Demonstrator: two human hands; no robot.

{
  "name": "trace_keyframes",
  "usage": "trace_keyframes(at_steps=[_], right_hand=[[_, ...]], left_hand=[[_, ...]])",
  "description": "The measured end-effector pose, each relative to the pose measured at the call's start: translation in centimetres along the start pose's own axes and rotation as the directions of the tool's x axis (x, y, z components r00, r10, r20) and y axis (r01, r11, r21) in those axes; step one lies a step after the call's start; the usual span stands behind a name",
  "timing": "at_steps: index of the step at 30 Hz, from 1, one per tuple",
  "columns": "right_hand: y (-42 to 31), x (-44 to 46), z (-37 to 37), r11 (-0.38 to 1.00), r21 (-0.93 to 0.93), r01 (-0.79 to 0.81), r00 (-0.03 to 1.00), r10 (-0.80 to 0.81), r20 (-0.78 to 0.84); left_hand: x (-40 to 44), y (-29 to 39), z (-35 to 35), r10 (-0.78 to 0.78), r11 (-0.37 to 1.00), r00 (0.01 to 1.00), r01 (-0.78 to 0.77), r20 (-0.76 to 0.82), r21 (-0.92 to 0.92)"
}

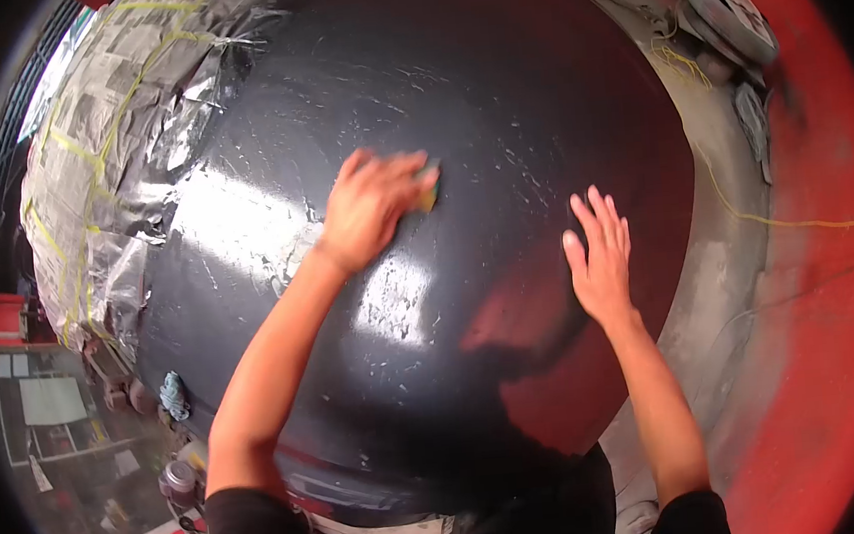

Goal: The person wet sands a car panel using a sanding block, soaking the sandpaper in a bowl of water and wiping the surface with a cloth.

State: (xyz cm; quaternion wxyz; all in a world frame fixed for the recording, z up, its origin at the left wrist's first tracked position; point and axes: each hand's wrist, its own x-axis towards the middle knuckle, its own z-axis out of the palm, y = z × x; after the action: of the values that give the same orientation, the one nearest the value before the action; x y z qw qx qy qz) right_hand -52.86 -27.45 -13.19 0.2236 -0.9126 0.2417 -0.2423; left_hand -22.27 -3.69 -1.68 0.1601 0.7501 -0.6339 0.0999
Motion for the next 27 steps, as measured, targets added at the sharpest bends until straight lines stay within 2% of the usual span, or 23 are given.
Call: trace_keyframes(at_steps=[3, 6, 7, 8, 10, 11, 13, 16, 17, 19, 20, 21, 23, 26, 27], right_hand=[[-2.0, -7.3, -0.2, 0.996, -0.067, -0.056, 0.998, 0.056, 0.0], [-2.7, -7.6, 0.0, 0.996, -0.054, -0.076, 0.997, 0.074, -0.035], [-2.5, -7.7, 0.0, 0.994, -0.059, -0.089, 0.996, 0.087, -0.029], [-2.4, -8.0, 0.0, 0.992, -0.069, -0.103, 0.995, 0.102, -0.018], [-2.0, -7.9, 0.0, 0.99, -0.084, -0.11, 0.994, 0.109, -0.019], [-1.8, -8.1, 0.0, 0.99, -0.087, -0.109, 0.994, 0.107, -0.019], [-1.3, -8.2, 0.1, 0.991, -0.094, -0.1, 0.995, 0.097, -0.031], [-1.4, -8.4, 0.0, 0.991, -0.085, -0.1, 0.994, 0.097, -0.04], [-1.2, -8.4, 0.3, 0.992, -0.089, -0.088, 0.995, 0.083, -0.059], [-1.2, -8.5, 0.4, 0.991, -0.083, -0.102, 0.993, 0.097, -0.06], [-1.2, -8.6, 0.5, 0.992, -0.08, -0.099, 0.993, 0.094, -0.072], [-1.3, -8.5, 0.6, 0.991, -0.088, -0.1, 0.993, 0.093, -0.077], [-1.5, -8.6, 0.8, 0.989, -0.092, -0.112, 0.991, 0.104, -0.089], [-1.6, -8.4, 0.6, 0.992, -0.071, -0.1, 0.992, 0.093, -0.085], [-1.5, -8.4, 0.6, 0.992, -0.081, -0.094, 0.993, 0.087, -0.084]], left_hand=[[-12.5, 3.6, -5.2, 0.037, 0.997, 0.977, -0.023, 0.208, -0.069], [-13.8, 3.9, -5.2, 0.07, 0.998, 0.975, -0.069, 0.212, -0.015], [-10.9, 3.2, -3.9, 0.112, 0.992, 0.979, -0.121, 0.173, 0.046], [-7.4, 2.1, -2.0, 0.087, 0.987, 0.985, -0.107, 0.151, 0.124], [2.0, -2.1, 2.7, 0.133, 0.981, 0.991, -0.126, -0.034, 0.149], [6.7, -3.7, 5.0, 0.068, 0.997, 0.994, -0.063, -0.084, 0.052], [12.4, -3.8, 7.0, -0.012, 0.999, 1.0, 0.012, 0.022, 0.032], [8.0, -2.9, 6.0, 0.09, 0.996, 0.995, -0.089, -0.05, 0.011], [3.7, -1.9, 4.4, 0.13, 0.991, 0.989, -0.131, -0.067, -0.016], [-7.1, 3.3, -1.1, 0.17, 0.984, 0.984, -0.172, 0.049, 0.054], [-13.0, 6.3, -3.4, 0.106, 0.991, 0.987, -0.115, 0.121, 0.075], [-19.0, 8.8, -5.5, -0.015, 1.0, 0.982, 0.019, 0.187, -0.017], [-27.6, 12.7, -7.9, -0.127, 0.991, 0.976, 0.133, 0.178, -0.025], [-25.2, 11.5, -7.4, -0.114, 0.993, 0.98, 0.112, 0.164, 0.022], [-22.2, 9.9, -6.5, -0.087, 0.996, 0.99, 0.084, 0.113, 0.026]])
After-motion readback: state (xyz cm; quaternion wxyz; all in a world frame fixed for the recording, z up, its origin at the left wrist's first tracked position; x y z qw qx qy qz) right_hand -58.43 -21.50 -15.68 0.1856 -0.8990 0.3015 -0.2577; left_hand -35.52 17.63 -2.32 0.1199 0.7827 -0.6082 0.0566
